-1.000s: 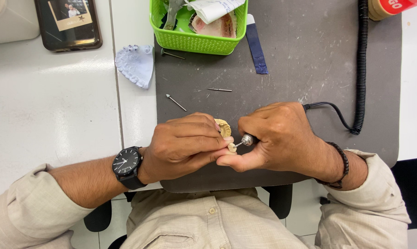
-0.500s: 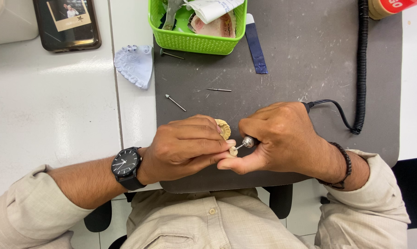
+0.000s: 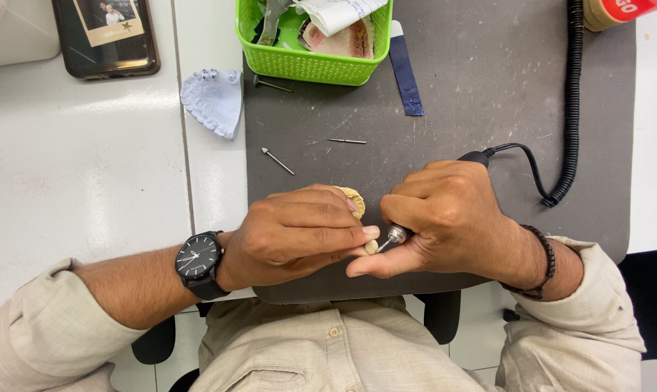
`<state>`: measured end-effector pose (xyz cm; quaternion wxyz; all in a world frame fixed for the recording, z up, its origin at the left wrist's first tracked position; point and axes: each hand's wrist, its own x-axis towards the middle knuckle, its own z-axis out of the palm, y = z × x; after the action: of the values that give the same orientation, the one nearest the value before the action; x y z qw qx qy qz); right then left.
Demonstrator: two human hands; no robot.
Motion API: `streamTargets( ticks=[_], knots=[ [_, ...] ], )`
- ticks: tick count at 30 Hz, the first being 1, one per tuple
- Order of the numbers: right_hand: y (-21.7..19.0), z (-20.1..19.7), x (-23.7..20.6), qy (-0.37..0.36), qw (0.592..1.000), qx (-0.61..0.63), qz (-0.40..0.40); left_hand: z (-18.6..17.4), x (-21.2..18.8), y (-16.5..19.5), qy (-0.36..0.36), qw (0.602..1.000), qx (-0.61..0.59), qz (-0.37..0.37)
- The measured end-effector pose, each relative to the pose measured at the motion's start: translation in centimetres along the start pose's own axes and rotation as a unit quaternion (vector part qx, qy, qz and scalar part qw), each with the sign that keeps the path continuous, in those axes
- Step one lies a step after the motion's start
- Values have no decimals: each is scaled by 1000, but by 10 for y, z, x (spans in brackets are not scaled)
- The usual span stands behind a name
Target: The person holds a dental prosthesis and a small acrylic tooth piece, grinding and shaping them with a rotary handpiece. They reposition the pieces repeatedly, work on different surfaces, and set the handpiece down to check the fit of the tooth against the denture arch before resuming grinding.
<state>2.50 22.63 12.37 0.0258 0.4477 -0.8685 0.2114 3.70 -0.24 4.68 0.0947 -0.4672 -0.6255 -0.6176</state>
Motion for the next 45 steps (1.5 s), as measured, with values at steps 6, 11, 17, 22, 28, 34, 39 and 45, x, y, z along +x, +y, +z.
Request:
streamTargets(
  ticks=[6, 11, 17, 22, 28, 34, 39, 45],
  knots=[
    [2, 3, -1, 11, 1000, 11, 1, 2, -3, -1, -1, 1000, -3, -2],
    [2, 7, -1, 5, 1000, 28, -1, 1, -4, -2, 2, 1000, -11, 8],
    [2, 4, -1, 5, 1000, 27, 2, 2, -4, -2, 1, 1000, -16, 1],
    [1, 2, 0, 8, 1000, 18, 6, 2, -4, -2, -3, 1000, -13, -2],
    [1, 3, 0, -1, 1000, 25, 8, 3, -4, -2, -1, 1000, -10, -4],
    [1, 2, 0, -4, 1000, 25, 7, 3, -4, -2, -6, 1000, -9, -7],
    [0, 2, 0, -1, 1000, 19, 8, 3, -4, -1, -5, 1000, -8, -9],
    [0, 3, 0, -6, 1000, 26, 10, 4, -3, 0, -4, 1000, -4, -17]
  ],
)
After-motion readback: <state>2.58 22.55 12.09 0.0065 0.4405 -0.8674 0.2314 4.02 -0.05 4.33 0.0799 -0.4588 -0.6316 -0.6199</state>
